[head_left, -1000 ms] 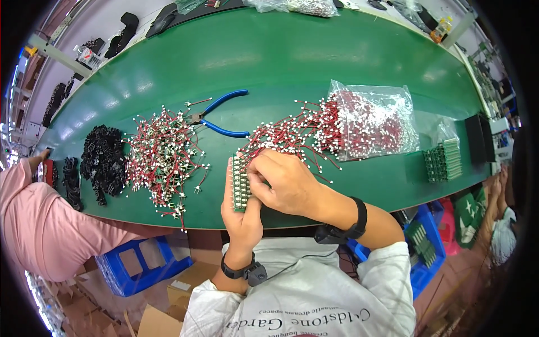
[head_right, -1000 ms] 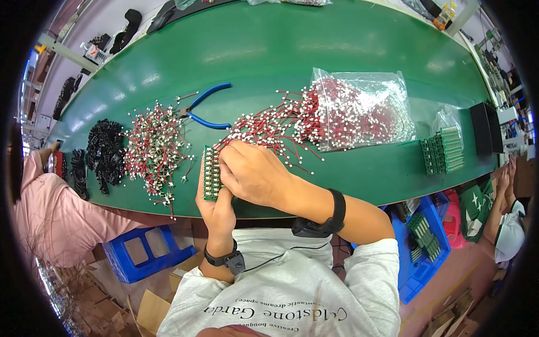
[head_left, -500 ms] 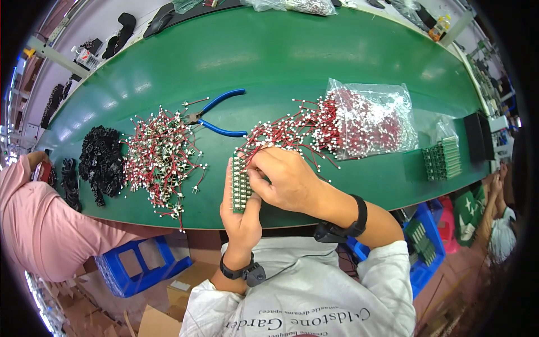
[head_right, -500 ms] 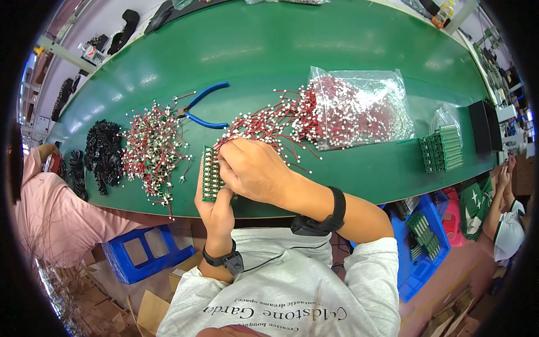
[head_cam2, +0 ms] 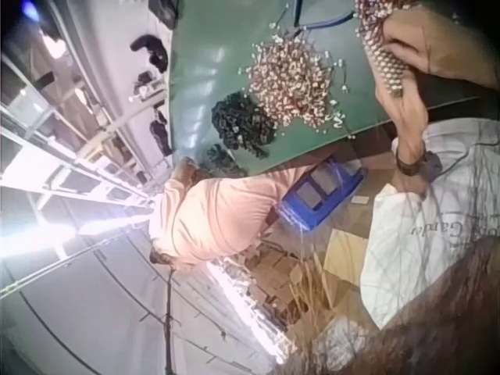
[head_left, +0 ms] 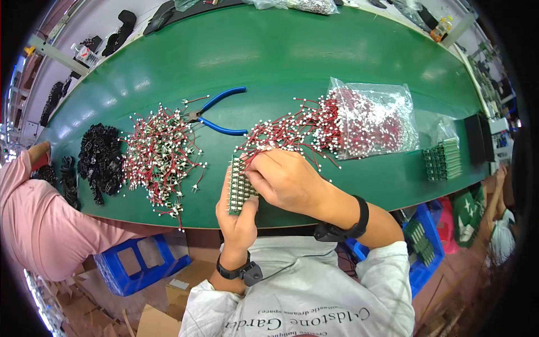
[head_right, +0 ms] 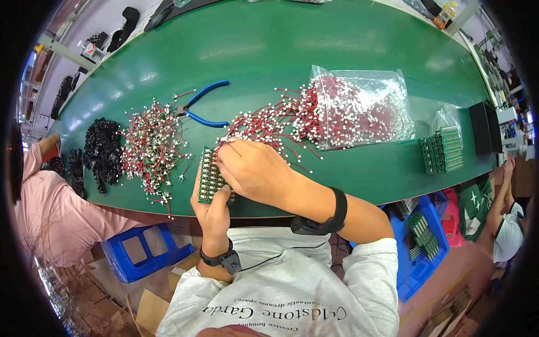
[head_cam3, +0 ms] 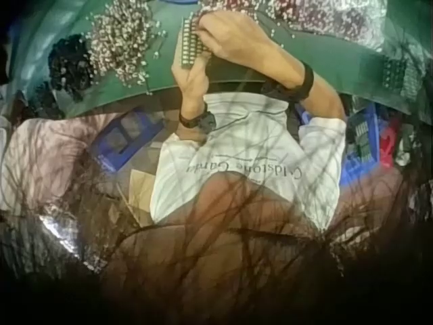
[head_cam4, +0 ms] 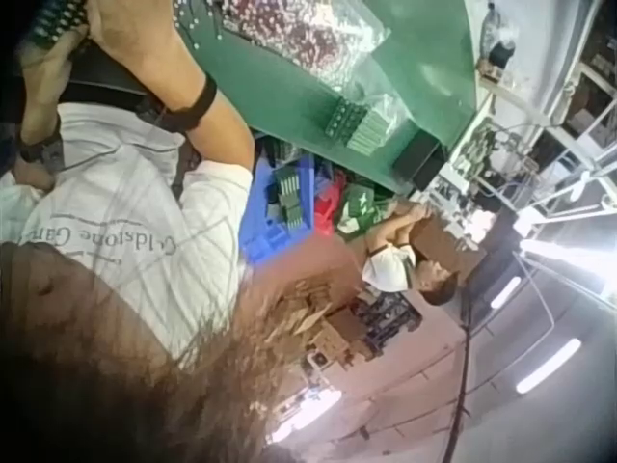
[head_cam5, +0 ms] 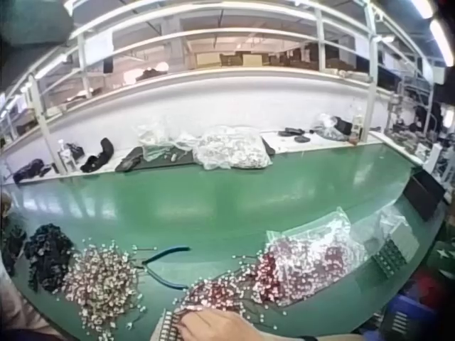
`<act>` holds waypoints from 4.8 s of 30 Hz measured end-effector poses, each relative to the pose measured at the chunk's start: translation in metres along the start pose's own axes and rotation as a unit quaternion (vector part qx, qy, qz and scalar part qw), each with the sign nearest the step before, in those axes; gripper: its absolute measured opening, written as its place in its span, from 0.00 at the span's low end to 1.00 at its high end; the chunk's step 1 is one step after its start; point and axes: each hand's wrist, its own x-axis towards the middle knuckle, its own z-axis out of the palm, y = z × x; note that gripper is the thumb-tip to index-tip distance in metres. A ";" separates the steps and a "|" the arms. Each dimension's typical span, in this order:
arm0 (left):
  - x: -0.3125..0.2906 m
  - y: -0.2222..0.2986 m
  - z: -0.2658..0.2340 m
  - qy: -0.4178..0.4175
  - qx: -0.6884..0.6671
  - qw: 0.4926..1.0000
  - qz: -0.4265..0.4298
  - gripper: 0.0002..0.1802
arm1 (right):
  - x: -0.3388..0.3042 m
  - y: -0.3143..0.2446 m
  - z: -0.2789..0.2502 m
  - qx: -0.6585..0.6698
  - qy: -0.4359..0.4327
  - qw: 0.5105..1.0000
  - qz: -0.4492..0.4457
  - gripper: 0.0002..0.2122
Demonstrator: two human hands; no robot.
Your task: The person inserts red and white wires into a green circuit board by hand, one at a time. After filling the board, they place it into a blue bin and retrieve a new circuit board from a stack to repeat the process.
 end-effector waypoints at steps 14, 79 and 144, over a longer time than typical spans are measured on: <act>0.000 -0.005 -0.014 -0.021 -0.054 0.998 -0.010 0.35 | -0.002 0.004 0.012 0.025 -0.020 0.999 0.007 0.06; 0.031 -0.004 0.025 0.062 -0.234 0.970 -0.032 0.28 | 0.006 0.032 -0.013 0.001 0.065 0.996 -0.063 0.06; 0.005 -0.010 0.011 0.014 -0.095 0.995 0.006 0.38 | -0.003 0.022 0.005 -0.016 -0.005 0.999 -0.041 0.07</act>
